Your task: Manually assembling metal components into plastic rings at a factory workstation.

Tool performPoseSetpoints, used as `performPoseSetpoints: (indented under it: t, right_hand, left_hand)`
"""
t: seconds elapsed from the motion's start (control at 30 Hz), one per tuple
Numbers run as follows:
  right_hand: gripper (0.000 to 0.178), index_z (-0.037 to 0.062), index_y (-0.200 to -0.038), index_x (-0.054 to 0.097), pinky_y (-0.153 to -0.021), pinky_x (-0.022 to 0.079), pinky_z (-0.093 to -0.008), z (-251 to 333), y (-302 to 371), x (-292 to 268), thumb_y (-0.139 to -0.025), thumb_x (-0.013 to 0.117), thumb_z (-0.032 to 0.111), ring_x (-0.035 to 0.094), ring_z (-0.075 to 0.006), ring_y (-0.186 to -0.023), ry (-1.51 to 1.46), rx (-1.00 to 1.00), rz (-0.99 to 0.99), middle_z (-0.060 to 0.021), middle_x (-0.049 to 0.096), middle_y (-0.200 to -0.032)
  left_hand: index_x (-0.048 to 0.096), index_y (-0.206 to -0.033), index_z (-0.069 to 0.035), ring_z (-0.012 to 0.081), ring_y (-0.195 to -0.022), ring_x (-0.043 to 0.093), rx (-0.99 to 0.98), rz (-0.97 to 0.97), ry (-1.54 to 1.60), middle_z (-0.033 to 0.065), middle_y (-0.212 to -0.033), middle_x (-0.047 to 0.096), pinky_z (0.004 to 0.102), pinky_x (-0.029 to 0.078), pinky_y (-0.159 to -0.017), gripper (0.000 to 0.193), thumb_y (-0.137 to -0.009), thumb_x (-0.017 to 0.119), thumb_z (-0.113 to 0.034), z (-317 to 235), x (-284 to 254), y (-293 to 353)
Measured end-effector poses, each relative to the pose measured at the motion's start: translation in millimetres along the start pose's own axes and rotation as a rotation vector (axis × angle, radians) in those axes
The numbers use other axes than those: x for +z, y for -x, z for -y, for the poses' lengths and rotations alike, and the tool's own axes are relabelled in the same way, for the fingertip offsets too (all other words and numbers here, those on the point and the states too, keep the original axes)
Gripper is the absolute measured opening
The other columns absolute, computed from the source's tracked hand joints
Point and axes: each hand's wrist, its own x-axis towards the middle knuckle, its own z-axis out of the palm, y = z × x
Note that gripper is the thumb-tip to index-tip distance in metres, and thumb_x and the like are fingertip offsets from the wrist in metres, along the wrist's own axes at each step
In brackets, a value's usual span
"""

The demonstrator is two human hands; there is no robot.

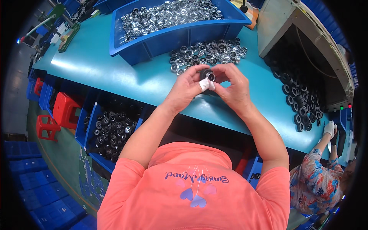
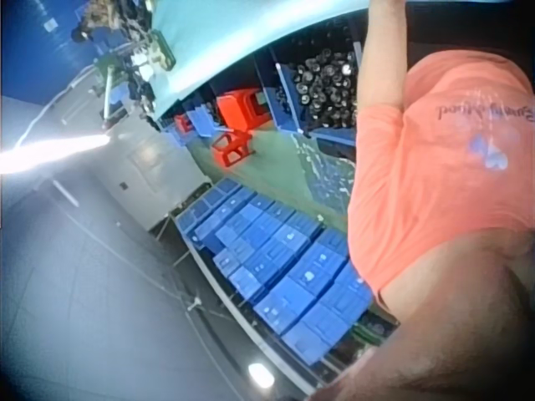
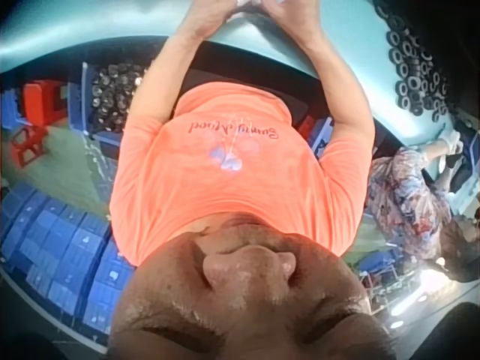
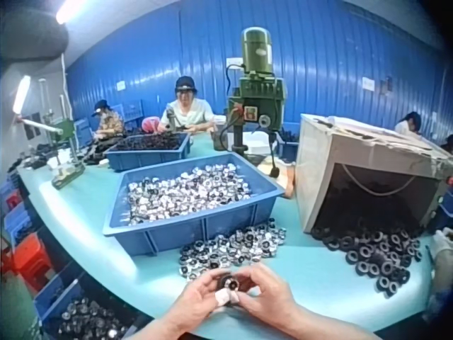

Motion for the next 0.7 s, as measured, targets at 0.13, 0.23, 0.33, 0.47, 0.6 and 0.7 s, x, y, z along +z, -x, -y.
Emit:
performPoseSetpoints:
  t: [0.13,0.23,0.33,0.47,0.6,0.7]
  right_hand:
    - [0.044,0.006,-0.115,0.066,-0.07,0.057,-0.0271,5.3,0.7,3.5,-0.074,0.077,-0.002,0.068,-0.015,-0.078,-0.069,-0.009,0.061,-0.0063,0.063,-0.098]
    - [0.043,0.0064,-0.119,0.066,-0.077,0.057,-0.0285,5.2,-2.5,-0.5,-0.078,0.075,0.0,0.068,-0.015,-0.085,-0.231,0.138,0.085,-0.006,0.064,-0.101]
    - [0.041,0.0052,-0.121,0.066,-0.08,0.056,-0.0293,-15.8,0.9,-2.0,-0.081,0.073,0.003,0.068,-0.0153,-0.09,-0.344,0.327,0.111,-0.0063,0.065,-0.106]
    - [0.034,0.004,-0.12,0.068,-0.082,0.055,-0.0292,-30.4,6.6,3.6,-0.086,0.07,0.007,0.066,-0.0159,-0.097,-0.453,0.452,0.292,-0.0076,0.065,-0.112]
    - [0.028,0.0048,-0.117,0.071,-0.082,0.054,-0.0298,-22.7,3.7,0.6,-0.09,0.07,0.01,0.066,-0.0164,-0.096,-0.384,0.428,0.236,-0.0068,0.064,-0.112]
    - [0.027,0.0055,-0.116,0.072,-0.081,0.054,-0.0293,-21.3,2.5,-2.7,-0.089,0.071,0.009,0.065,-0.0156,-0.094,-0.407,0.461,0.218,-0.0061,0.064,-0.107]
  left_hand:
    - [0.05,-0.134,0.0,0.015,-0.1,0.065,-0.013,-0.077,-0.085,0.0093,-0.117,0.062,0.0296,0.055,-0.088,0.035,-0.1,0.055,-0.006,4.1,0.7,-1.6]
    - [0.053,-0.127,0.001,0.0137,-0.083,0.066,0.081,-0.186,-0.061,0.01,-0.104,0.065,0.0262,0.057,-0.073,0.027,-0.101,0.049,-0.003,7.9,1.4,-0.4]
    - [0.057,-0.125,-0.002,0.0133,-0.082,0.064,0.073,-0.157,-0.128,0.0084,-0.102,0.067,0.0272,0.056,-0.066,0.025,-0.101,0.049,-0.004,7.0,-8.6,2.4]
    - [0.057,-0.124,-0.003,0.0141,-0.08,0.065,0.096,-0.136,-0.132,0.009,-0.1,0.067,0.0275,0.057,-0.065,0.025,-0.101,0.05,-0.005,6.5,-10.2,4.3]
    - [0.057,-0.128,-0.004,0.0129,-0.078,0.064,0.053,-0.143,-0.084,0.0076,-0.099,0.066,0.0274,0.058,-0.067,0.028,-0.102,0.053,-0.011,3.1,1.6,1.0]
    - [0.057,-0.13,-0.004,0.012,-0.077,0.064,0.053,-0.135,-0.141,0.0062,-0.097,0.065,0.0273,0.059,-0.066,0.03,-0.101,0.056,-0.013,1.5,6.0,1.4]
